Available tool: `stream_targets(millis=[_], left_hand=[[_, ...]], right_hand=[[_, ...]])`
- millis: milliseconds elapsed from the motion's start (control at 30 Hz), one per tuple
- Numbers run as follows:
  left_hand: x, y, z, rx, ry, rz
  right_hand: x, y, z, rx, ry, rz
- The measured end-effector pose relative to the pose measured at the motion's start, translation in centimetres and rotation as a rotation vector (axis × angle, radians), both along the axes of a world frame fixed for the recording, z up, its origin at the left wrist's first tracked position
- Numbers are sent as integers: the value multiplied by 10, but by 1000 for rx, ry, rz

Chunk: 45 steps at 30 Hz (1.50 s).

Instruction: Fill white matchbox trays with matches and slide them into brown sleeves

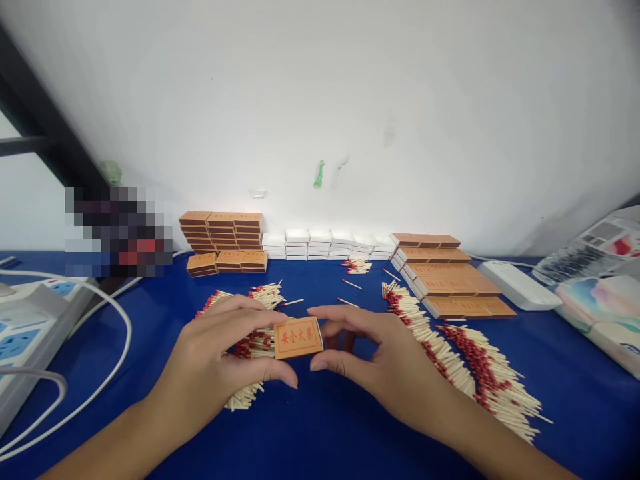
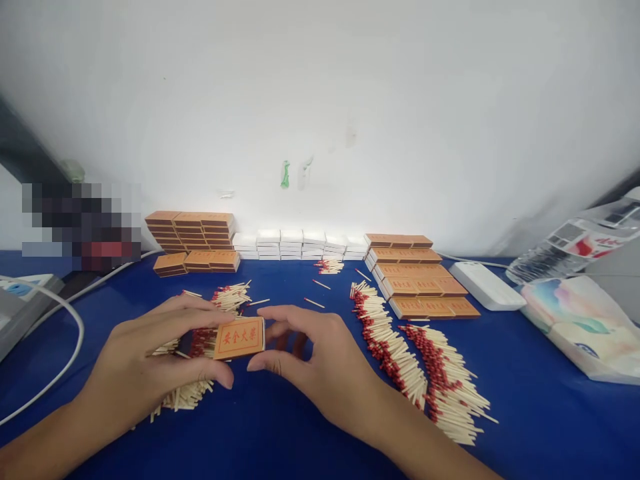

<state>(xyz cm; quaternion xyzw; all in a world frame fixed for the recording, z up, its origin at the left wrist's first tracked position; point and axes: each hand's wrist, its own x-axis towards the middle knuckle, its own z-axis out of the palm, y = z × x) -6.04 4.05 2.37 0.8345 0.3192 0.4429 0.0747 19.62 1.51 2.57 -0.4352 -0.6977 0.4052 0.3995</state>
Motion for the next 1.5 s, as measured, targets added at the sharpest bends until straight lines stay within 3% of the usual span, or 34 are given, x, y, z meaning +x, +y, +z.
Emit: stream_targets(millis=[233,400,633,733,833,933,1033,1233,1333,1500], left_hand=[[2,-9,-1,150,21,-19],[4,-12,-2,182,66,15],[4,-12,-1,263,149,102],[1,-11,-1,286,196,140],[-1,-10,0,293,219,134],[0,-10,0,297,220,74],[2,-9,-2,296,227,25],[3,-8,-2,303,231,-3],[3,-8,-1,311,234,-3],[4,-9,0,314,238,3]], right_hand=[[-5,-16,-6,119,-189,115],[-8,-22,1,85,-153,164],[-10,-13,9,-42,73,3],[24,4,29,73,-3,-157],[80,23,55,194,-104,-429],[135,39,66,257,-192,-716],[168,51,58,105,-269,-792],[187,70,27,-105,-357,-675],[195,77,16,-117,-422,-647],[201,80,11,-11,-728,-647]])
